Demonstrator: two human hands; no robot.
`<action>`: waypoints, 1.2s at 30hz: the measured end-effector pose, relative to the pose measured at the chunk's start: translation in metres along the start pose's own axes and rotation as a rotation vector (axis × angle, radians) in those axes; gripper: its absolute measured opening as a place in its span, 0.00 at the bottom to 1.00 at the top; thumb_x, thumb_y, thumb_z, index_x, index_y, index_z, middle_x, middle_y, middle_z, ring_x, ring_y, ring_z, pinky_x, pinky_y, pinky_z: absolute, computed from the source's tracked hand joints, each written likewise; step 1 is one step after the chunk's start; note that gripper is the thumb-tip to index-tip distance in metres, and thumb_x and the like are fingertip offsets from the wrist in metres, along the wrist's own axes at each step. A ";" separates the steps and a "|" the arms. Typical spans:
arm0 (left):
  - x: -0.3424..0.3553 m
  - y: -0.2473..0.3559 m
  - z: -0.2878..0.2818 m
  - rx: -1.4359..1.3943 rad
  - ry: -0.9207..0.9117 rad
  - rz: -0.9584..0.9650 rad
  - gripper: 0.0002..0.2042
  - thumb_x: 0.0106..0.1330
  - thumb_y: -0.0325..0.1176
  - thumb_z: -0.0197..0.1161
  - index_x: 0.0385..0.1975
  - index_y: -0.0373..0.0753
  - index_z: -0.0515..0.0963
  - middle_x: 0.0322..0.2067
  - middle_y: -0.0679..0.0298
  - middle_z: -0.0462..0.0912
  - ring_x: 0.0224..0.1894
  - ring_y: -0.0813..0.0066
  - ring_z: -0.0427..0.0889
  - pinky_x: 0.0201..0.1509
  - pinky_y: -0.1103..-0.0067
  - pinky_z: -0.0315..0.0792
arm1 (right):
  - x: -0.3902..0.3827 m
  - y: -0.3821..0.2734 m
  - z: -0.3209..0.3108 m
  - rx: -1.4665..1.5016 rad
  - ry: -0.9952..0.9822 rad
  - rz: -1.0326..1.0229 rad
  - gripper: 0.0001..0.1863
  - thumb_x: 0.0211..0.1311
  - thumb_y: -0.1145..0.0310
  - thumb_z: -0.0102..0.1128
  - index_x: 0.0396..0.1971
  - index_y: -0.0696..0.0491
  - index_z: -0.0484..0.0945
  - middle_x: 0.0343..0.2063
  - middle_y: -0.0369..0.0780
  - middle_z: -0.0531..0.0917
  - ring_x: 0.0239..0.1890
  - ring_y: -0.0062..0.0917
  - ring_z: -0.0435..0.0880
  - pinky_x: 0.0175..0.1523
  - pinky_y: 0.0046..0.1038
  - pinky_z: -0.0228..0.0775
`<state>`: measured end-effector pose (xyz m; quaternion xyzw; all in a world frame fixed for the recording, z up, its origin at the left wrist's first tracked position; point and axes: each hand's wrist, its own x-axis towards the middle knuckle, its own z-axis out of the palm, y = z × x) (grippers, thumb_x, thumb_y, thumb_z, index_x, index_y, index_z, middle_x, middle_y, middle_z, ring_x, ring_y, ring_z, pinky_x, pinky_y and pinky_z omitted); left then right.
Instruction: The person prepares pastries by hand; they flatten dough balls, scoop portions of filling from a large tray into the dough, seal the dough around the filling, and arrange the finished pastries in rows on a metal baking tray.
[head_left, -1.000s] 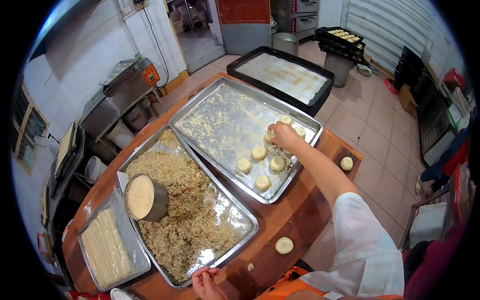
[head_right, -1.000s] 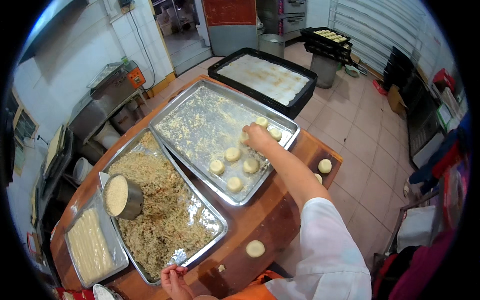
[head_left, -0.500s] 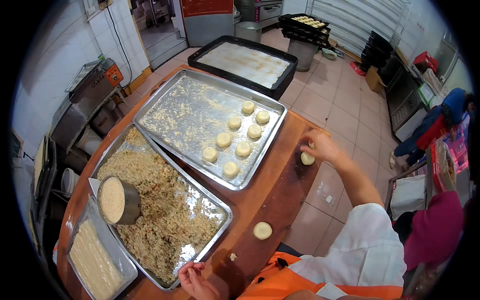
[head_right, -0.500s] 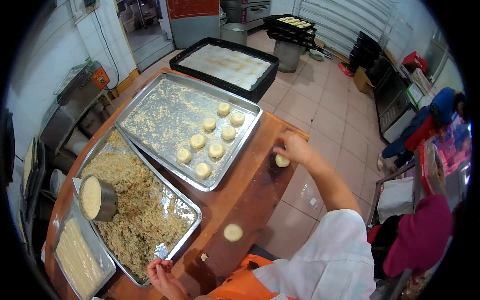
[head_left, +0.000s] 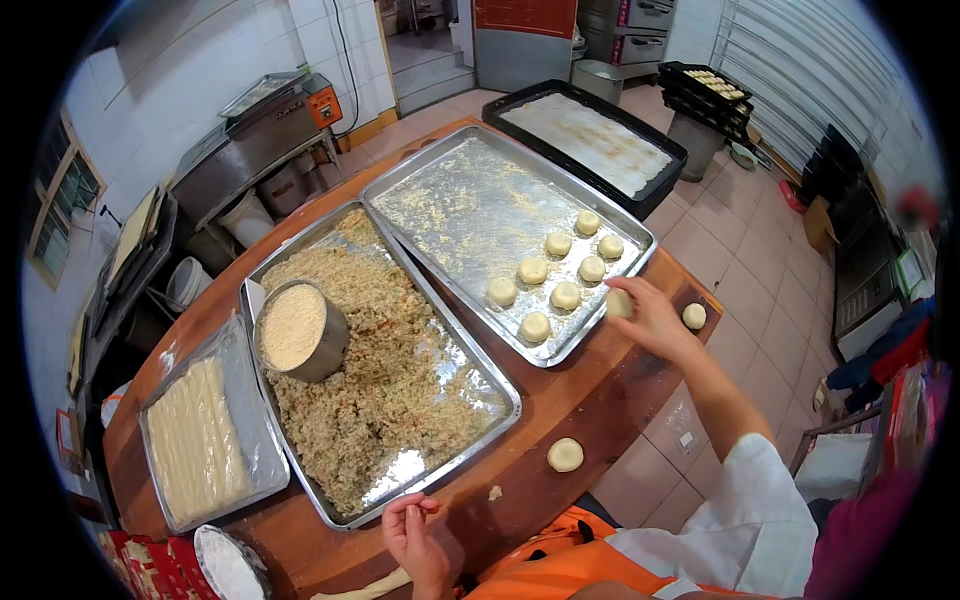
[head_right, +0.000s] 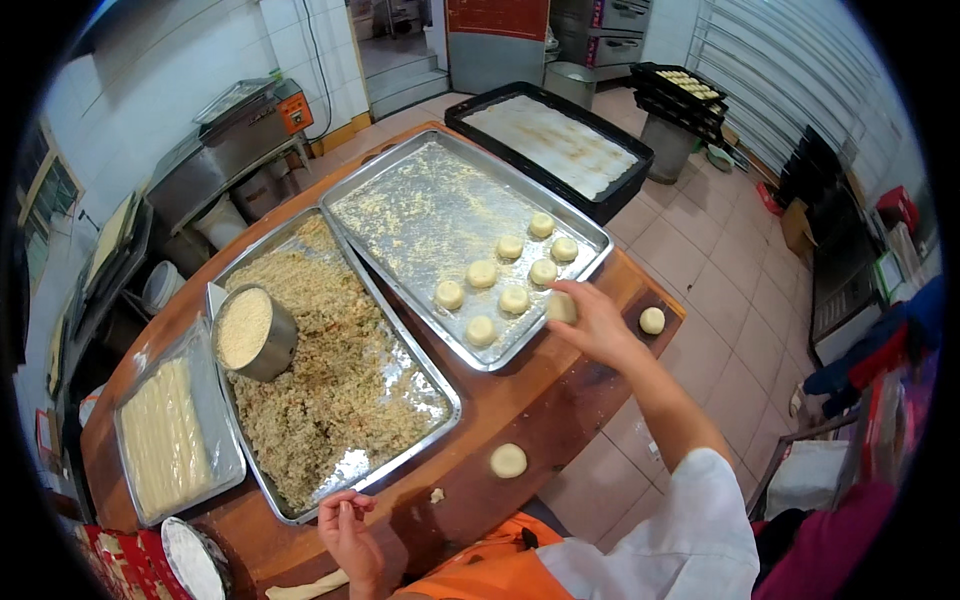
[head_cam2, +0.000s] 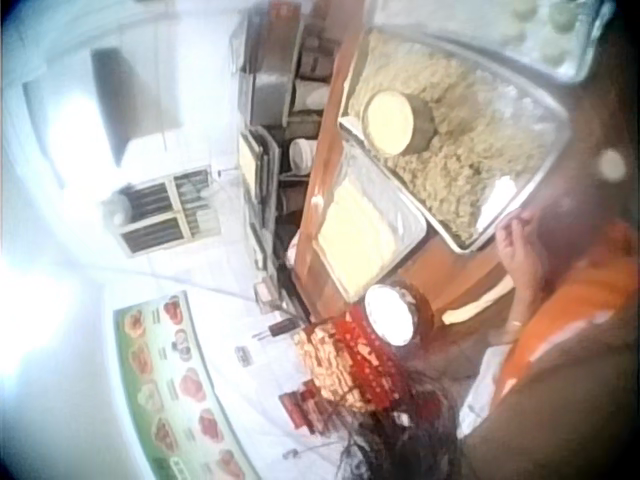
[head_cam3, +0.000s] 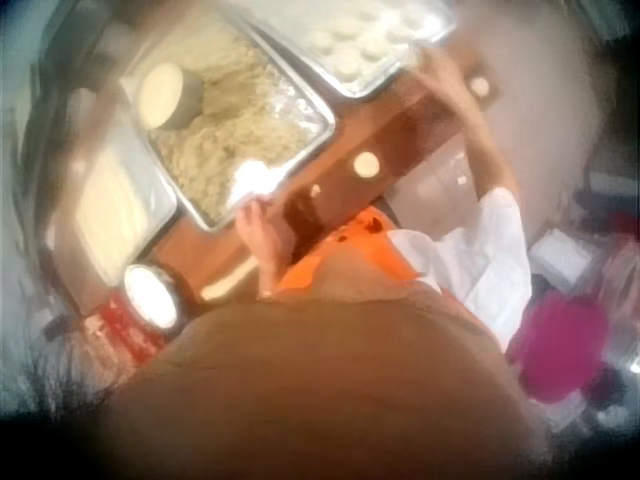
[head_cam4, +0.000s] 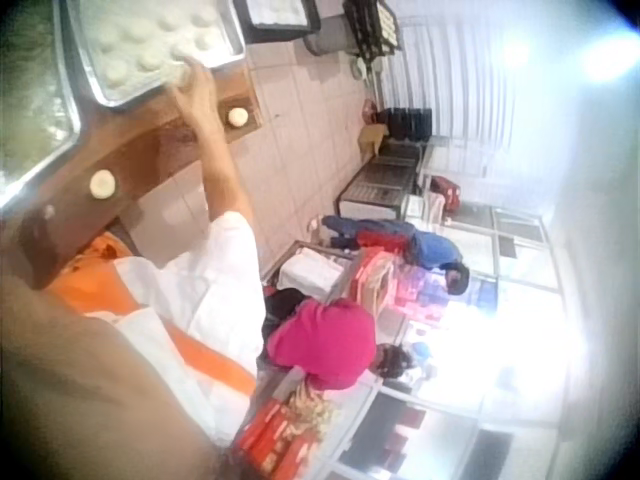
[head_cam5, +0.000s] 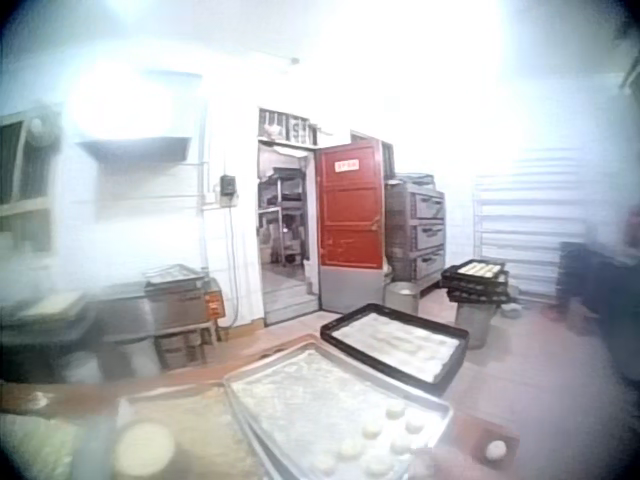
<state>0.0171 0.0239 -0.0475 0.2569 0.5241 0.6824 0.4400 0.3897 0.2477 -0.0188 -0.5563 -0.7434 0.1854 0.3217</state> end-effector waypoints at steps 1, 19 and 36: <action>0.001 -0.001 -0.001 -0.019 -0.007 0.000 0.06 0.73 0.26 0.50 0.41 0.32 0.74 0.33 0.59 0.80 0.37 0.74 0.80 0.46 0.77 0.74 | 0.021 -0.017 0.011 0.054 -0.040 -0.031 0.26 0.53 0.69 0.69 0.53 0.53 0.74 0.49 0.47 0.79 0.53 0.42 0.78 0.58 0.36 0.71; 0.028 0.022 -0.020 0.265 0.193 -0.153 0.08 0.73 0.33 0.53 0.36 0.35 0.75 0.32 0.64 0.77 0.35 0.75 0.74 0.41 0.78 0.70 | 0.200 -0.024 0.178 -0.198 -0.308 -0.279 0.22 0.49 0.69 0.65 0.48 0.53 0.78 0.46 0.48 0.78 0.52 0.45 0.76 0.60 0.38 0.69; 0.024 0.021 -0.023 0.164 0.170 -0.027 0.06 0.73 0.31 0.52 0.39 0.35 0.74 0.31 0.63 0.77 0.34 0.74 0.75 0.42 0.78 0.70 | 0.122 -0.058 0.086 0.070 0.038 -0.180 0.07 0.58 0.75 0.63 0.37 0.58 0.80 0.28 0.41 0.81 0.28 0.24 0.81 0.35 0.24 0.75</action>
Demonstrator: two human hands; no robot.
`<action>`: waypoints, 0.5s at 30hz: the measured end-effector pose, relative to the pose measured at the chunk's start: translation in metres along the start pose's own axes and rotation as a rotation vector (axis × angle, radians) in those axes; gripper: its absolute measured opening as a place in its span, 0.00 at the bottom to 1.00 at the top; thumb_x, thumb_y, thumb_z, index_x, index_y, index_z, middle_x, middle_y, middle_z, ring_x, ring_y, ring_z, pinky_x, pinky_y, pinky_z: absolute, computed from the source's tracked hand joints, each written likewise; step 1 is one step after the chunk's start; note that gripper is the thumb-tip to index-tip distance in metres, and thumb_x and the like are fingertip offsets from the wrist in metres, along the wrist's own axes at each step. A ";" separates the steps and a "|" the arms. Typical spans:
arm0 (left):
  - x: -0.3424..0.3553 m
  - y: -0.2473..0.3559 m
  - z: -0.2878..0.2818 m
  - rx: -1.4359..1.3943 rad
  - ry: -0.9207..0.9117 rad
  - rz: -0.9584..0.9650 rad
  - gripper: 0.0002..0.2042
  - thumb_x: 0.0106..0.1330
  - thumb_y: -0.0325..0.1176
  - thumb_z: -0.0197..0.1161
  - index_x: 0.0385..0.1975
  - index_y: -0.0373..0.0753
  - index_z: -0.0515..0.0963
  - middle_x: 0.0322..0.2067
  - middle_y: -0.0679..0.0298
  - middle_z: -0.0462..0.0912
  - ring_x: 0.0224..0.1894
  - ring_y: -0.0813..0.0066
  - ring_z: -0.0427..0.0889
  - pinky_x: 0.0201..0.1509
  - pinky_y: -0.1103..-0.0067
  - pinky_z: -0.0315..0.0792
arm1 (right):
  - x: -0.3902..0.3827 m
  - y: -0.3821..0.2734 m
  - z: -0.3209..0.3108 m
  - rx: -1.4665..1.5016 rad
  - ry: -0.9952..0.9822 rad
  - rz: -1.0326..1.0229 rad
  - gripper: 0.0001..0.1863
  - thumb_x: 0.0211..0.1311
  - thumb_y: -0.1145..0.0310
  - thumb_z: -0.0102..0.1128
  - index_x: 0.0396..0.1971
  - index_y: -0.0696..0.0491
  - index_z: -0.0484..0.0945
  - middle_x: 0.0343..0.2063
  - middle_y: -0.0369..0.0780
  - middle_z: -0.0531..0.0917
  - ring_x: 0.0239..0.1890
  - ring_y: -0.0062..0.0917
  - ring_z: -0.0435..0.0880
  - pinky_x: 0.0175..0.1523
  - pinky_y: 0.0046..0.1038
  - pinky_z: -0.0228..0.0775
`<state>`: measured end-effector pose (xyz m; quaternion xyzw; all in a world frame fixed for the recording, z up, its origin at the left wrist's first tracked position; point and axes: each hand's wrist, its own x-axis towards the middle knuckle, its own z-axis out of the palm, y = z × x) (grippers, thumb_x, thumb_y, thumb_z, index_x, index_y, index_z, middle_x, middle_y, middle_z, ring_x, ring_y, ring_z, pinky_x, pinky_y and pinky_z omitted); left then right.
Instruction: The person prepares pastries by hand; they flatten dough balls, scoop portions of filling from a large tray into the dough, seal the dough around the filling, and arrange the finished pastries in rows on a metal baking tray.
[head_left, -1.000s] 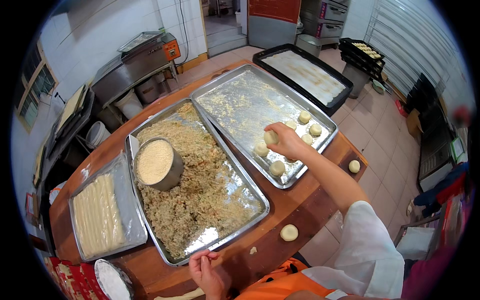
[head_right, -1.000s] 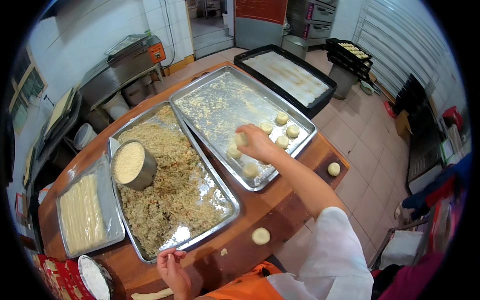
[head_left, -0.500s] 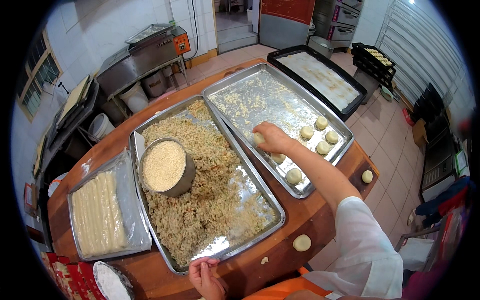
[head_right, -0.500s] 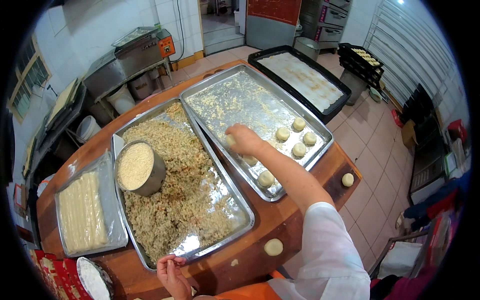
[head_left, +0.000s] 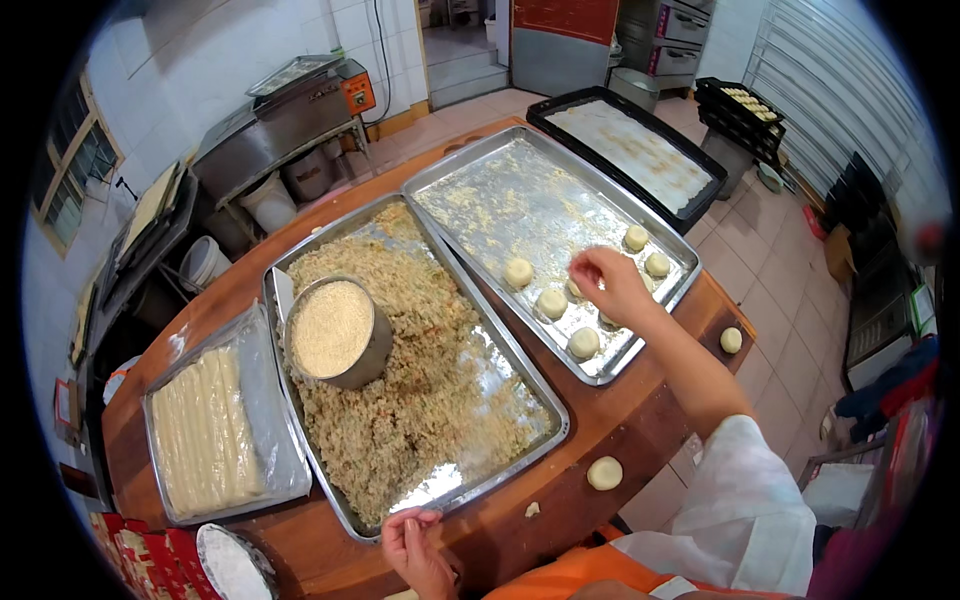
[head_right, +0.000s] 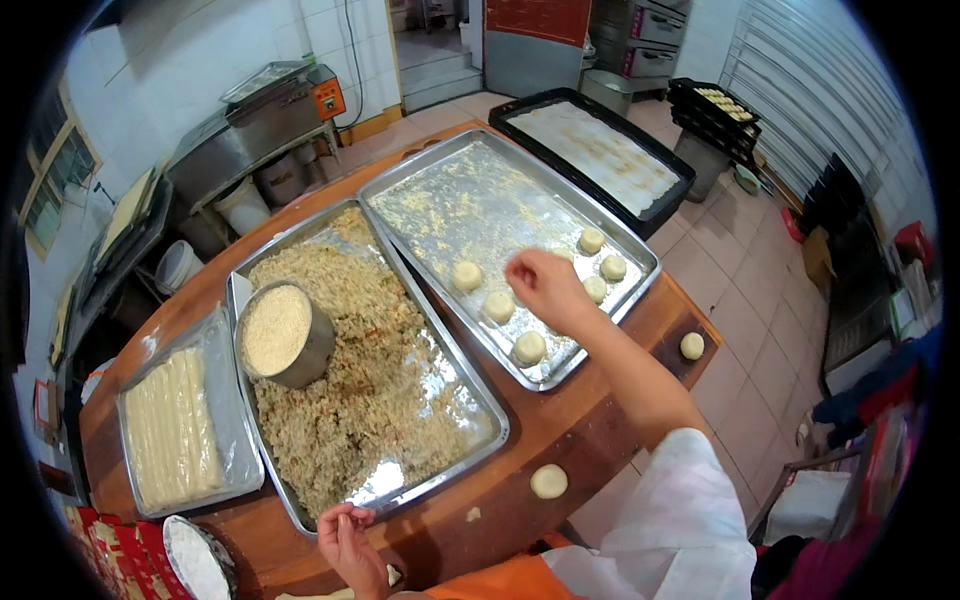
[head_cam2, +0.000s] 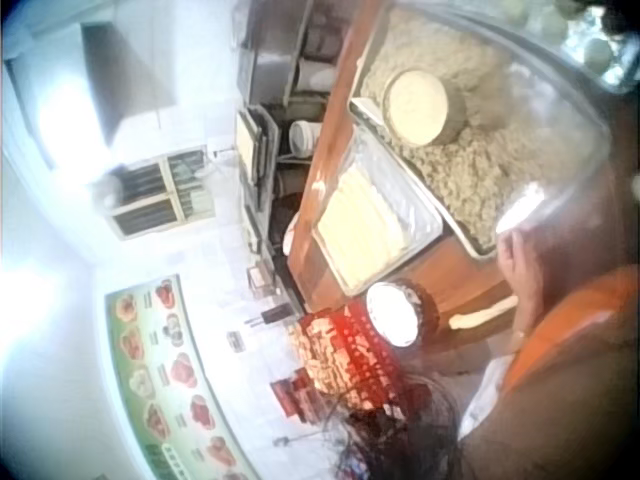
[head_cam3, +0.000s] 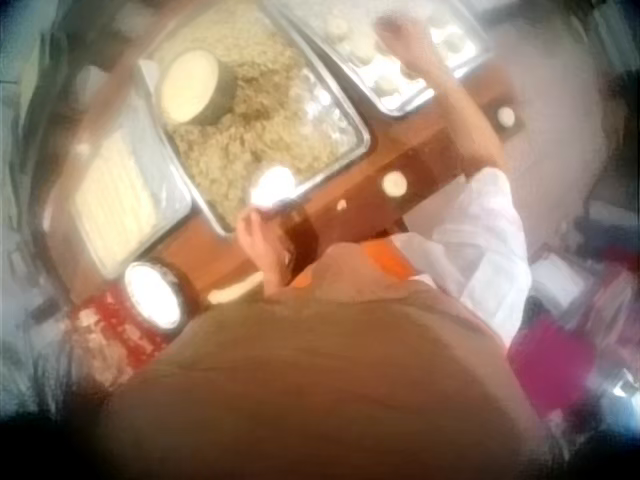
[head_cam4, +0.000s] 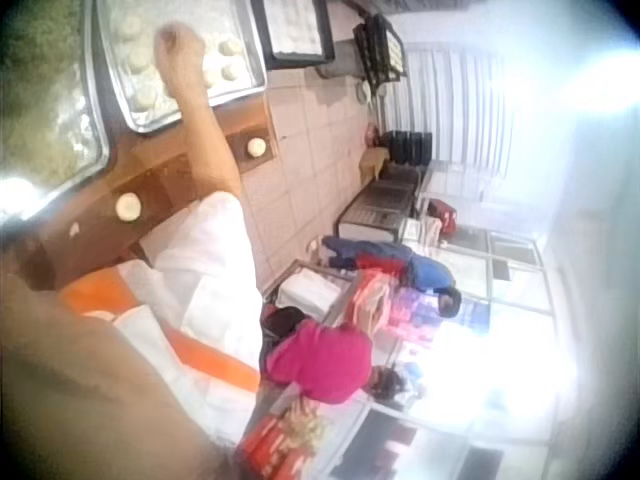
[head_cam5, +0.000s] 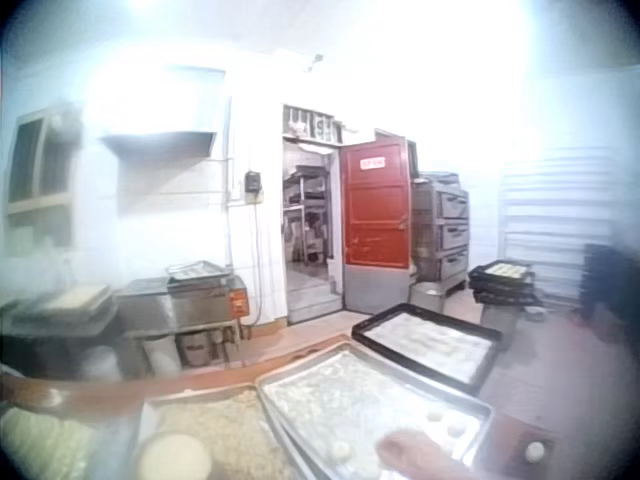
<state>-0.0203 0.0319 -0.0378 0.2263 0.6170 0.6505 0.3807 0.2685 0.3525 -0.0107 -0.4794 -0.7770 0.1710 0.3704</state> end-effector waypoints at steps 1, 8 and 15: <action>0.009 -0.013 0.000 -0.080 -0.037 0.048 0.06 0.73 0.29 0.52 0.41 0.35 0.73 0.31 0.61 0.78 0.35 0.73 0.77 0.43 0.77 0.72 | -0.029 -0.009 -0.018 0.044 -0.077 0.039 0.06 0.59 0.75 0.63 0.36 0.57 0.80 0.27 0.40 0.81 0.27 0.22 0.80 0.34 0.24 0.74; -0.010 -0.014 0.005 -0.174 -0.139 0.078 0.06 0.74 0.28 0.51 0.43 0.35 0.73 0.34 0.62 0.76 0.38 0.73 0.77 0.48 0.73 0.73 | -0.191 -0.054 -0.034 -0.063 -0.550 -0.028 0.22 0.50 0.65 0.71 0.45 0.53 0.77 0.39 0.43 0.77 0.42 0.37 0.79 0.47 0.37 0.75; -0.031 -0.009 0.007 -0.139 -0.157 0.084 0.06 0.74 0.28 0.51 0.43 0.34 0.73 0.34 0.61 0.77 0.37 0.73 0.77 0.48 0.74 0.73 | -0.236 -0.075 -0.015 -0.259 -0.613 -0.147 0.26 0.47 0.65 0.72 0.49 0.51 0.76 0.45 0.45 0.73 0.48 0.43 0.74 0.52 0.39 0.73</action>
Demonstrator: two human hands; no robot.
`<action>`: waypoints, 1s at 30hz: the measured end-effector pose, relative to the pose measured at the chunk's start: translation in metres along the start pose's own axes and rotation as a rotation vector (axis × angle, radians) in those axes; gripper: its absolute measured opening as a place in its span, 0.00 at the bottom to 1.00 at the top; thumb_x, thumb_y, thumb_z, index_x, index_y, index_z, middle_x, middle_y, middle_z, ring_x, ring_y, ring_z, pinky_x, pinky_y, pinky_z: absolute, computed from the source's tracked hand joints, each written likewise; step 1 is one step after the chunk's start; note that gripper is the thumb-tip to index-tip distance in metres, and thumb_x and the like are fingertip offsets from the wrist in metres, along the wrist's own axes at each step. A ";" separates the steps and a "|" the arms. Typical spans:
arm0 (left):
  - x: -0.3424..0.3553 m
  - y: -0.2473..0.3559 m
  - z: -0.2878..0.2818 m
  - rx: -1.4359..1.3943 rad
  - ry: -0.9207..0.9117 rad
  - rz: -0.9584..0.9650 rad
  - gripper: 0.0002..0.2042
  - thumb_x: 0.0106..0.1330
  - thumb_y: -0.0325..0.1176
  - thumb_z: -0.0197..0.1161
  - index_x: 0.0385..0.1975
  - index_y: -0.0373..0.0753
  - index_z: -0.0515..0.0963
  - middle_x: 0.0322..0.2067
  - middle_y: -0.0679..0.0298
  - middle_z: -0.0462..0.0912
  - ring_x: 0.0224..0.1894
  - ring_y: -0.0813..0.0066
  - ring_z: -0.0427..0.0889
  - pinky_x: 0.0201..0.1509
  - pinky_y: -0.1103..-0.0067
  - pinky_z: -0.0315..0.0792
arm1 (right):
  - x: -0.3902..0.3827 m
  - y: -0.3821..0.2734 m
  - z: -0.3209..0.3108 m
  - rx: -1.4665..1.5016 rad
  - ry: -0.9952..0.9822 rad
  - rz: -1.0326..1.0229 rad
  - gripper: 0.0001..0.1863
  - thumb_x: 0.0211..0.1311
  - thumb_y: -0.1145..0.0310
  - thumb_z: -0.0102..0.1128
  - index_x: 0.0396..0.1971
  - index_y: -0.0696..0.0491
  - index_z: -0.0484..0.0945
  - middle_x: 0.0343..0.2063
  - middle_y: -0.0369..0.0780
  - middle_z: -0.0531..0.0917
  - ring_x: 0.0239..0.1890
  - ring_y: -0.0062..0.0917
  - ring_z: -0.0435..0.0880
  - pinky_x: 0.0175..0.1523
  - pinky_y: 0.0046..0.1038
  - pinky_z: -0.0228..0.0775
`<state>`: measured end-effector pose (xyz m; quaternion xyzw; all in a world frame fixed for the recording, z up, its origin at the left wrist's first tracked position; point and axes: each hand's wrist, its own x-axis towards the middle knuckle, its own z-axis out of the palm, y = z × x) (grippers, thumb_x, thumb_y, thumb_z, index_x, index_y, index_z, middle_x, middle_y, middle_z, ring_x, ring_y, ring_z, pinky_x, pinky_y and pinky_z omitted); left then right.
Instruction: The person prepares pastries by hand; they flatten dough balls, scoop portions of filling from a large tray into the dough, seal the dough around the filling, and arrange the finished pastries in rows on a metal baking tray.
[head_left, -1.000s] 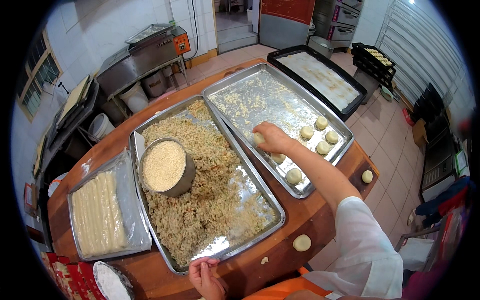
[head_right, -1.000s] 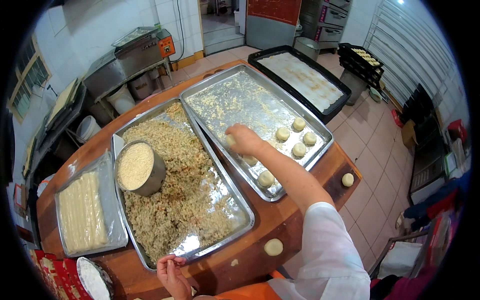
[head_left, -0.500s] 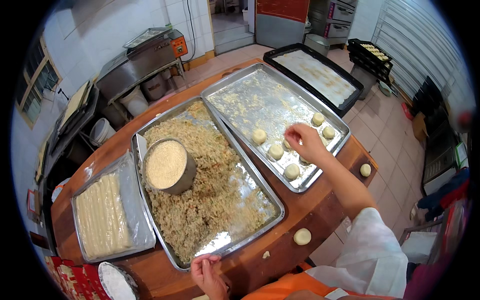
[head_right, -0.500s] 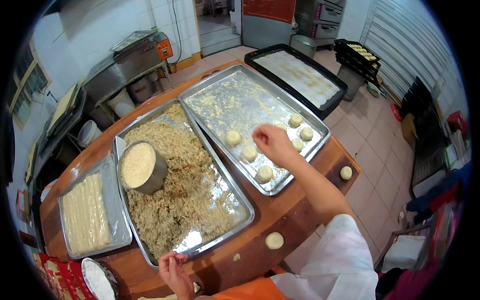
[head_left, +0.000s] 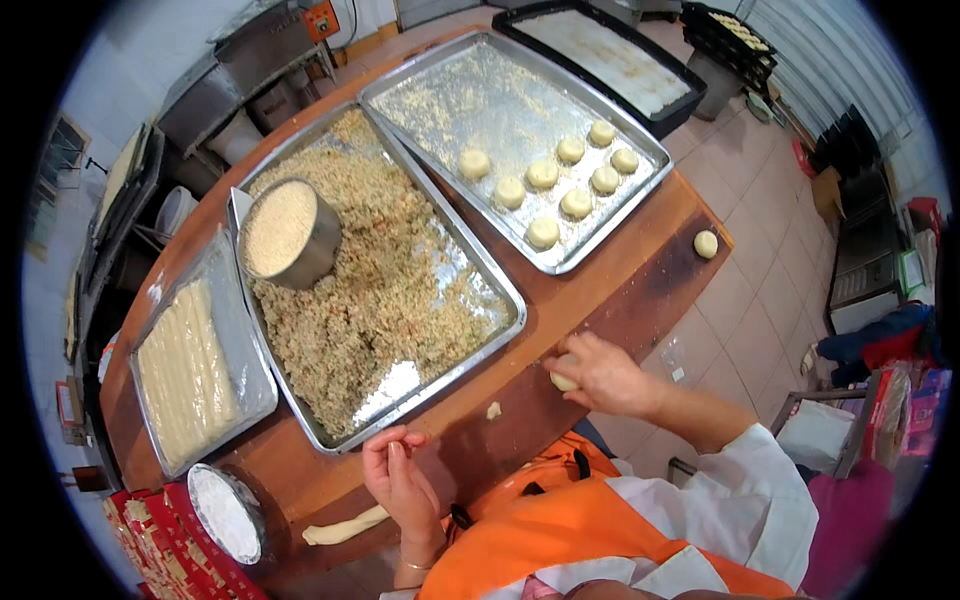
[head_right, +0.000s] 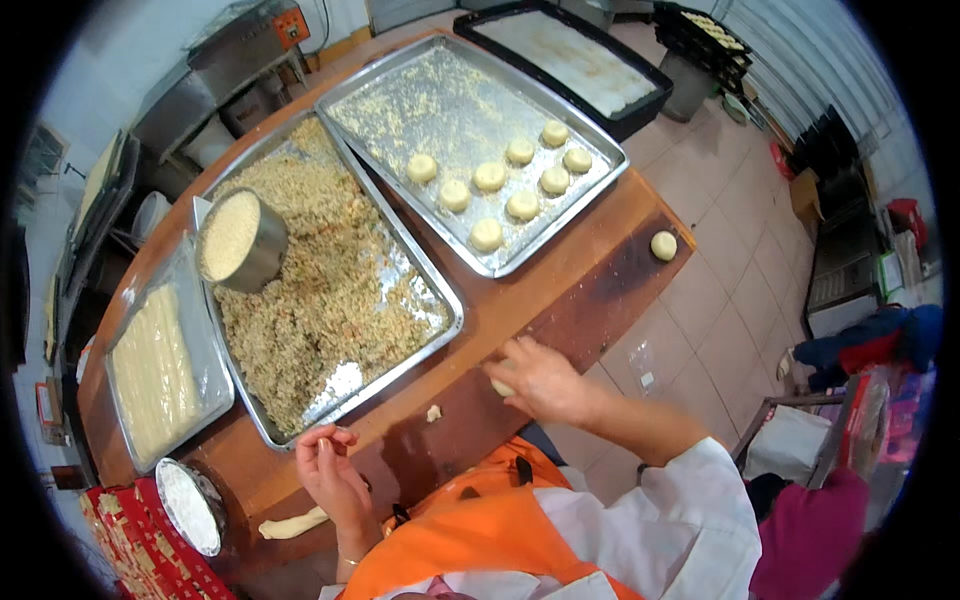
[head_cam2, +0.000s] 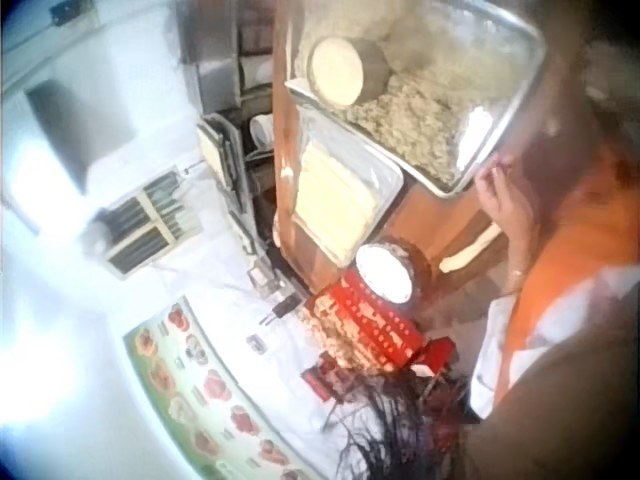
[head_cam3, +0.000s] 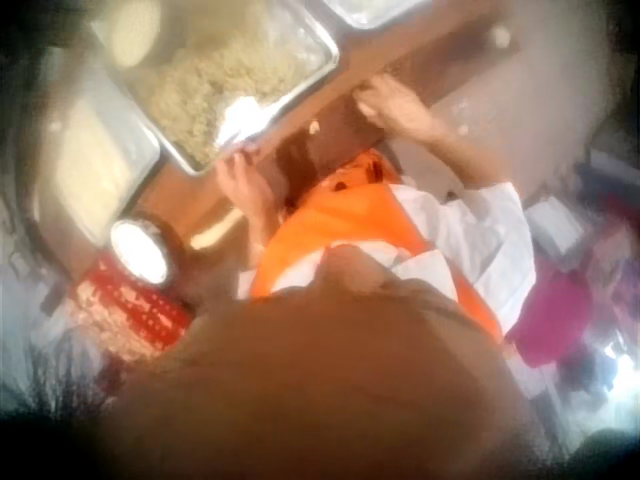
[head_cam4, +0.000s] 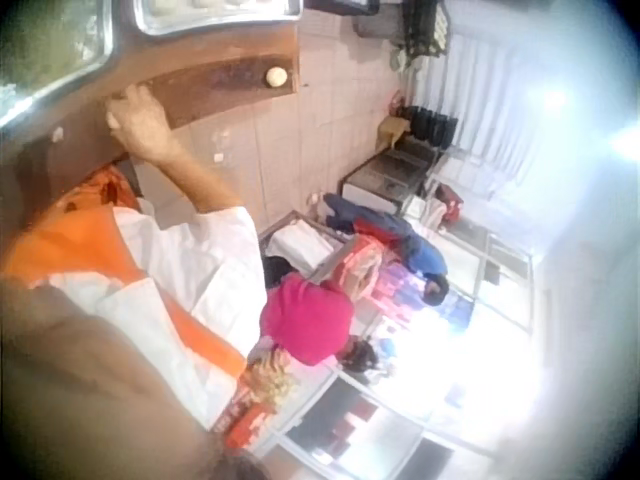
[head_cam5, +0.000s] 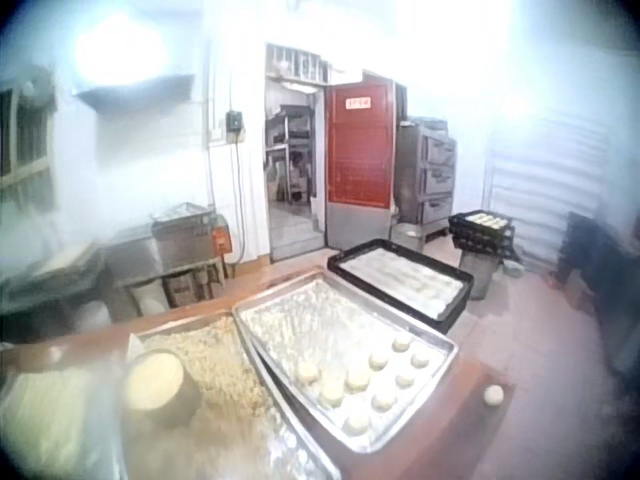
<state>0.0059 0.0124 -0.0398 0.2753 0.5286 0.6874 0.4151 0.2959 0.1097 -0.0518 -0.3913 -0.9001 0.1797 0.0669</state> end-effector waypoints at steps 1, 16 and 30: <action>-0.001 0.000 0.000 -0.009 0.002 0.002 0.06 0.74 0.28 0.51 0.43 0.34 0.73 0.34 0.61 0.77 0.37 0.73 0.77 0.48 0.74 0.73 | -0.001 0.001 0.007 -0.013 -0.012 -0.027 0.26 0.47 0.65 0.71 0.49 0.51 0.76 0.45 0.45 0.73 0.48 0.42 0.74 0.52 0.39 0.73; 0.032 -0.015 -0.008 -0.027 0.085 -0.020 0.05 0.73 0.26 0.50 0.42 0.34 0.73 0.32 0.60 0.78 0.35 0.72 0.78 0.45 0.75 0.73 | 0.215 0.188 -0.092 0.067 0.416 0.130 0.25 0.49 0.66 0.72 0.50 0.46 0.78 0.42 0.45 0.76 0.51 0.43 0.76 0.58 0.38 0.70; 0.053 -0.024 -0.010 0.206 0.192 -0.147 0.08 0.75 0.34 0.51 0.40 0.37 0.74 0.26 0.63 0.77 0.13 0.84 0.64 0.14 0.86 0.56 | 0.286 0.236 -0.085 0.834 0.131 0.294 0.25 0.58 0.66 0.68 0.57 0.46 0.75 0.52 0.41 0.76 0.53 0.29 0.78 0.57 0.32 0.74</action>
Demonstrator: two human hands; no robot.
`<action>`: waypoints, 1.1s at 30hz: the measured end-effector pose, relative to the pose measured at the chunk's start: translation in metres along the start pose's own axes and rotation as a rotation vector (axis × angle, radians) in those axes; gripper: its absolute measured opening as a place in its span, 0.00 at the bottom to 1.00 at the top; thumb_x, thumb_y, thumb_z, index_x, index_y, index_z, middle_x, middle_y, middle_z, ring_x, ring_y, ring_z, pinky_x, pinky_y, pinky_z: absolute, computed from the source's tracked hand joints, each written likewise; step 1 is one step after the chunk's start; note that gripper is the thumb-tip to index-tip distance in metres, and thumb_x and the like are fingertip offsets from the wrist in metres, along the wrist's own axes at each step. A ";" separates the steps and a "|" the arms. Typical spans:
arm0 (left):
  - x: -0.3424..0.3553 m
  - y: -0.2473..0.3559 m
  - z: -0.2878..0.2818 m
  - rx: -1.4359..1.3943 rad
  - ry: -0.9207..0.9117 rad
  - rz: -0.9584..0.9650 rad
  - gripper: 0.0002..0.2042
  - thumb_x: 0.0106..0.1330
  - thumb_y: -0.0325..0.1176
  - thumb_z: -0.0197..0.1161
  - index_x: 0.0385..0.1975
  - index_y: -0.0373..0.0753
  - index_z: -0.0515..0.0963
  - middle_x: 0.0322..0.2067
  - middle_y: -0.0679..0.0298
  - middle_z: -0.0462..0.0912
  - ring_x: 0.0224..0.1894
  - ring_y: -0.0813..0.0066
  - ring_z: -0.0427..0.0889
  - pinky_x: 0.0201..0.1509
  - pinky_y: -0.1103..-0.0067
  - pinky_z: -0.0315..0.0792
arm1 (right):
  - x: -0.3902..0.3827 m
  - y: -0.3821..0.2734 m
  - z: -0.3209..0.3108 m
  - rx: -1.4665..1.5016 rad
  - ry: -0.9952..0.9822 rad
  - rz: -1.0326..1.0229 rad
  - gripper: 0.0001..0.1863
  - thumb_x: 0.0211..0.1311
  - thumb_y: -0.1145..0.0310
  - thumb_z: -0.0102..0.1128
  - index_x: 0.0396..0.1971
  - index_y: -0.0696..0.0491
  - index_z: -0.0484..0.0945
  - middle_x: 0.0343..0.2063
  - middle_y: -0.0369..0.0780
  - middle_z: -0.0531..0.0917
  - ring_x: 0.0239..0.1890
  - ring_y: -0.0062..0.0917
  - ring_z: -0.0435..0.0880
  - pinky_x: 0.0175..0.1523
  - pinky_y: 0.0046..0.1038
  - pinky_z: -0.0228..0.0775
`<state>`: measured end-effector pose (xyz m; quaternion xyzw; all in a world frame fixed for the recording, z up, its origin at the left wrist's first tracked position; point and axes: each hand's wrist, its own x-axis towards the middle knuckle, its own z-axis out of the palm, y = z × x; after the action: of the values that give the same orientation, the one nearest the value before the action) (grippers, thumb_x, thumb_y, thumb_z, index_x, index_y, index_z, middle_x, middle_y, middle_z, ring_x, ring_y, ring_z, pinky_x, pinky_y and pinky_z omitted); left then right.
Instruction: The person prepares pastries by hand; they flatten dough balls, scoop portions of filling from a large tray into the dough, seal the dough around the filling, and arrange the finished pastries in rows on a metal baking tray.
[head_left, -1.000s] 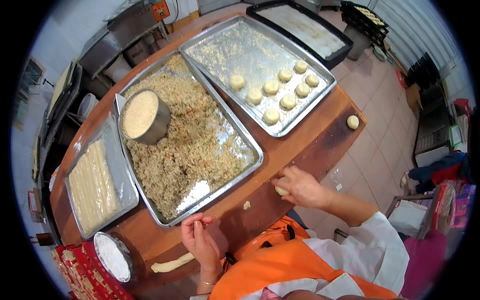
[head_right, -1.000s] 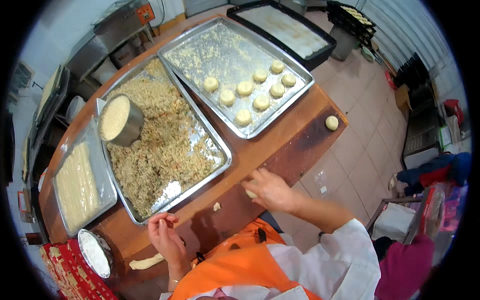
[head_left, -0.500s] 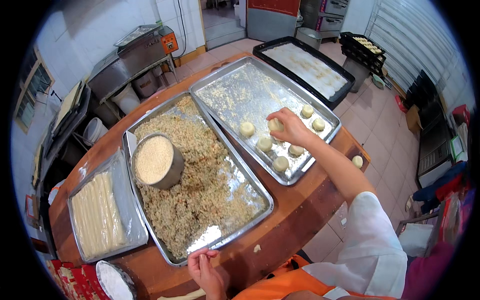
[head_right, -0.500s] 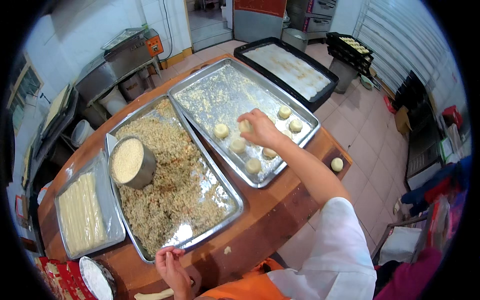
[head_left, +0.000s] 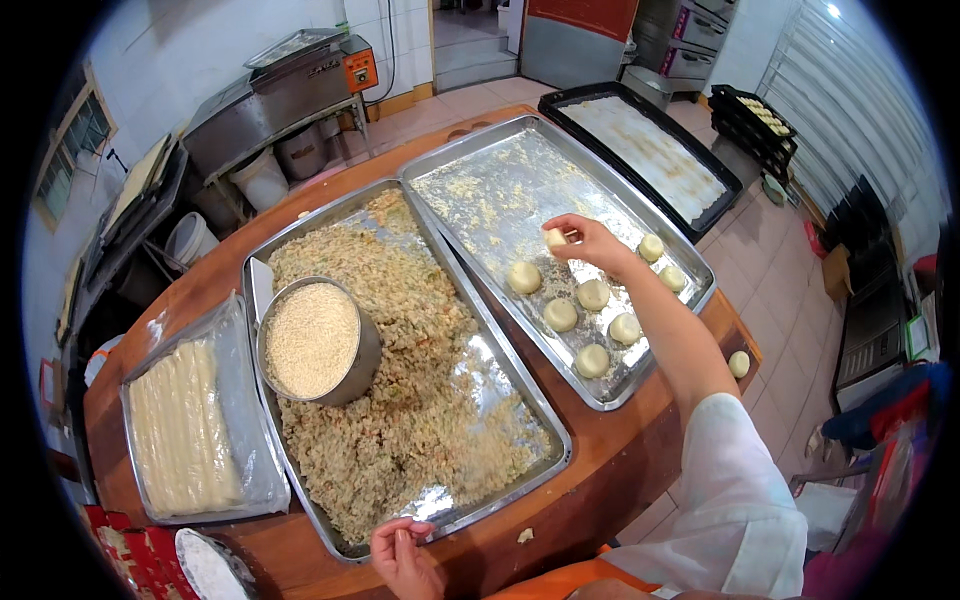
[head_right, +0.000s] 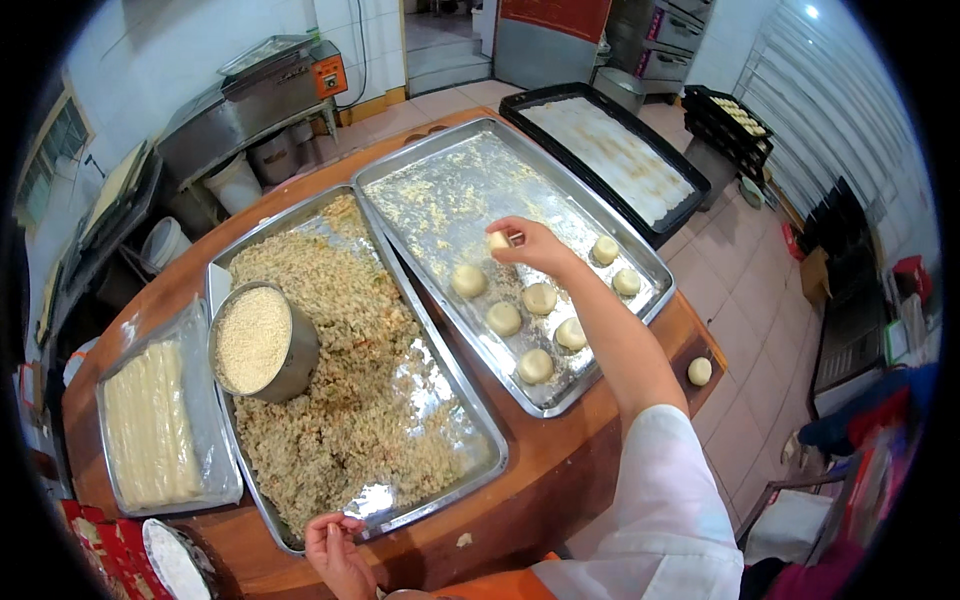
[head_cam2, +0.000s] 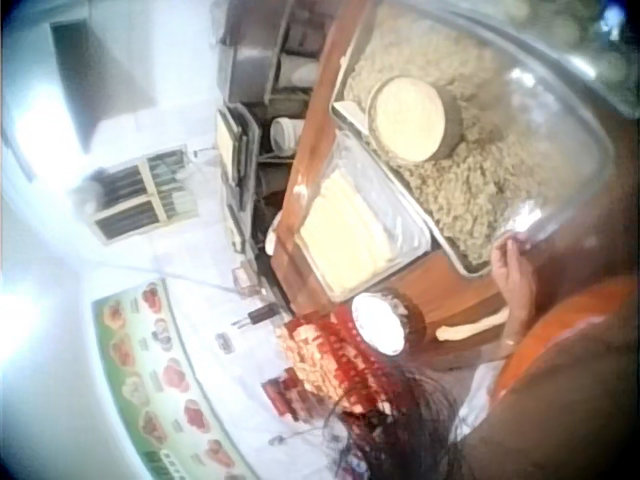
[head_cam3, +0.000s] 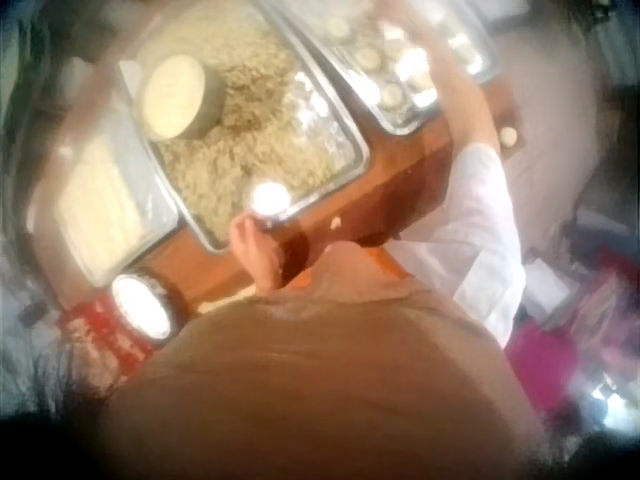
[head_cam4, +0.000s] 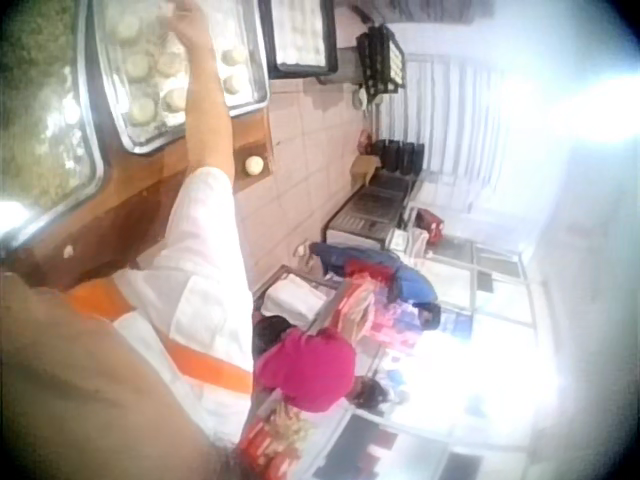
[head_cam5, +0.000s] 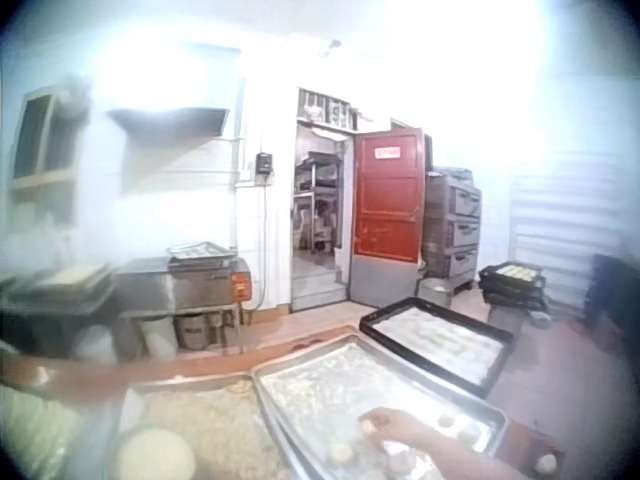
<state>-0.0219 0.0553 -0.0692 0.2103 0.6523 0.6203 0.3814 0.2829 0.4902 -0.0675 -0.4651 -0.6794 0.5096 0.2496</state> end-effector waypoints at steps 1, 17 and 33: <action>0.002 -0.004 0.002 0.016 0.002 0.071 0.08 0.75 0.34 0.51 0.40 0.37 0.74 0.26 0.63 0.77 0.12 0.84 0.63 0.13 0.86 0.55 | -0.002 0.002 -0.002 0.213 -0.024 -0.023 0.26 0.60 0.65 0.66 0.59 0.48 0.73 0.53 0.42 0.76 0.54 0.29 0.78 0.58 0.31 0.74; 0.004 0.003 0.003 -0.126 -0.059 -0.014 0.08 0.76 0.33 0.52 0.43 0.36 0.73 0.33 0.60 0.79 0.18 0.84 0.67 0.18 0.87 0.59 | -0.023 -0.011 -0.003 -0.648 0.177 -0.149 0.26 0.51 0.67 0.71 0.53 0.52 0.78 0.50 0.44 0.78 0.51 0.35 0.80 0.58 0.32 0.73; 0.007 0.002 0.001 -0.111 -0.086 -0.049 0.07 0.75 0.32 0.52 0.44 0.38 0.73 0.35 0.61 0.79 0.30 0.78 0.74 0.26 0.86 0.66 | 0.000 0.003 0.006 -0.827 0.060 -0.252 0.24 0.49 0.69 0.69 0.50 0.49 0.79 0.48 0.45 0.77 0.54 0.41 0.75 0.61 0.36 0.69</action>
<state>-0.0254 0.0615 -0.0692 0.1994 0.6046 0.6365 0.4353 0.2796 0.4873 -0.0727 -0.4542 -0.8703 0.1462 0.1223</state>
